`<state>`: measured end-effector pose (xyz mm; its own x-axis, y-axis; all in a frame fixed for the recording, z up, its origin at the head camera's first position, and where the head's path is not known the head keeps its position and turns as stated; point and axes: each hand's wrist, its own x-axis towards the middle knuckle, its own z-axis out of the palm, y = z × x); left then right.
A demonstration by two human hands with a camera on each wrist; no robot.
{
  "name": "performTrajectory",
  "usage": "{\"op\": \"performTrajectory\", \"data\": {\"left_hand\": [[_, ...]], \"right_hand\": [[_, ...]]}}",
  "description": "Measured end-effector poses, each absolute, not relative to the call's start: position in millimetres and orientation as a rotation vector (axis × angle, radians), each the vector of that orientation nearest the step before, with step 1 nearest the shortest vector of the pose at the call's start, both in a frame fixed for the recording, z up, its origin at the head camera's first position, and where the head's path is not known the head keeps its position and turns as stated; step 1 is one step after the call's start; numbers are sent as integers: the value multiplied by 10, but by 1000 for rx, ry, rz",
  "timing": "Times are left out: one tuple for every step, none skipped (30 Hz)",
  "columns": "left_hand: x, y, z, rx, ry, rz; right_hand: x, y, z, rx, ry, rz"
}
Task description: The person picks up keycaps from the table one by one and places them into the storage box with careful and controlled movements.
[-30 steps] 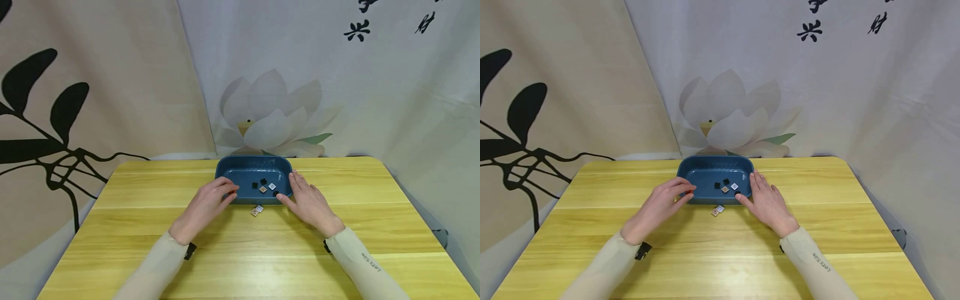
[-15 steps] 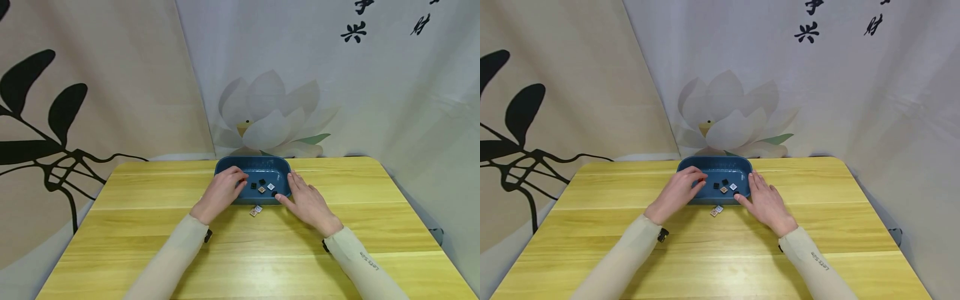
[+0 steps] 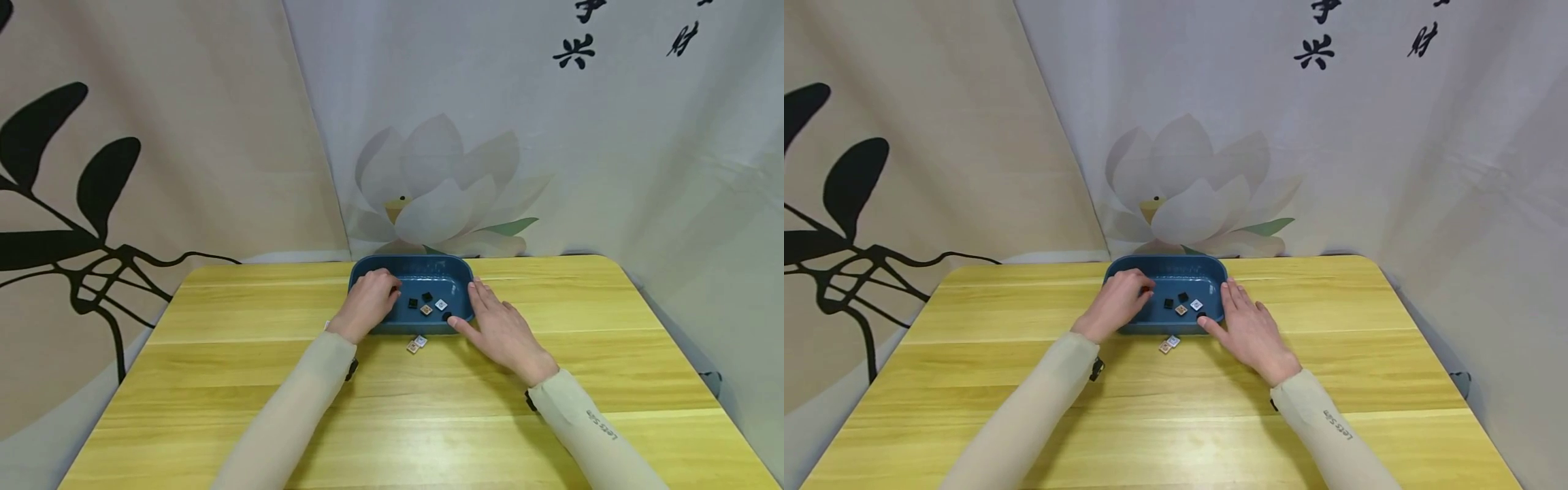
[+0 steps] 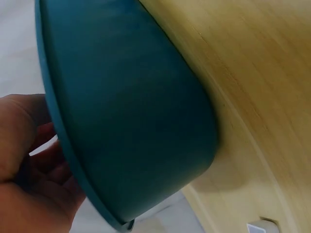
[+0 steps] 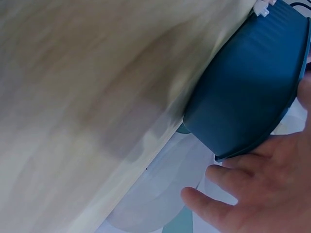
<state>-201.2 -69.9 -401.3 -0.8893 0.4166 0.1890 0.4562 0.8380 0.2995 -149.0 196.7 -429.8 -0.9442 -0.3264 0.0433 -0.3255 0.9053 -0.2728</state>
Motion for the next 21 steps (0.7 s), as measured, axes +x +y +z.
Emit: {"op": "performTrajectory", "data": {"left_hand": [[-2027, -693, -4021, -675, -2920, -517], [-2042, -687, -4029, -661, -2940, -519], [-2057, -681, -4038, -646, -2961, -519], [-2072, -675, -4046, -630, -2980, -517], [-2088, -670, -4055, -613, -2997, -520], [-2103, -664, -4064, -599, -3011, -520], [-2117, -659, -4075, -585, -3026, -520], [-2130, -654, -4083, -575, -3039, -521], [-2141, -649, -4090, -563, -3055, -520], [-2151, -646, -4098, -551, -3070, -519], [-2160, -642, -4107, -540, -3085, -516], [-2168, -638, -4115, -528, -3099, -515], [-2176, -636, -4124, -516, -3113, -516], [-2181, -634, -4130, -505, -3126, -518], [-2186, -633, -4138, -497, -3138, -519], [-2190, -632, -4145, -491, -3146, -523], [-2192, -631, -4149, -486, -3154, -528], [-2193, -631, -4154, -482, -3161, -533], [-2192, -632, -4156, -479, -3168, -539], [-2190, -632, -4158, -479, -3173, -539], [-2188, -632, -4159, -480, -3179, -541]], "right_hand": [[-1491, 1968, -4299, -525, 3063, -434], [-1491, 1967, -4299, -526, 3062, -434], [-1492, 1968, -4300, -527, 3063, -433], [-1493, 1968, -4300, -527, 3063, -432], [-1494, 1968, -4299, -527, 3062, -432], [-1495, 1967, -4299, -526, 3060, -433], [-1495, 1968, -4298, -525, 3059, -434], [-1495, 1968, -4298, -523, 3058, -436], [-1495, 1969, -4298, -521, 3056, -436], [-1495, 1968, -4297, -518, 3055, -437], [-1495, 1968, -4298, -517, 3053, -439], [-1496, 1968, -4298, -517, 3053, -440], [-1496, 1967, -4299, -516, 3053, -441], [-1497, 1966, -4301, -516, 3053, -441], [-1498, 1966, -4302, -516, 3053, -440], [-1498, 1966, -4303, -516, 3053, -439], [-1498, 1966, -4304, -516, 3053, -438], [-1499, 1965, -4305, -516, 3054, -436], [-1499, 1965, -4305, -514, 3053, -434], [-1500, 1965, -4306, -513, 3053, -433], [-1500, 1966, -4308, -512, 3052, -432]]}}
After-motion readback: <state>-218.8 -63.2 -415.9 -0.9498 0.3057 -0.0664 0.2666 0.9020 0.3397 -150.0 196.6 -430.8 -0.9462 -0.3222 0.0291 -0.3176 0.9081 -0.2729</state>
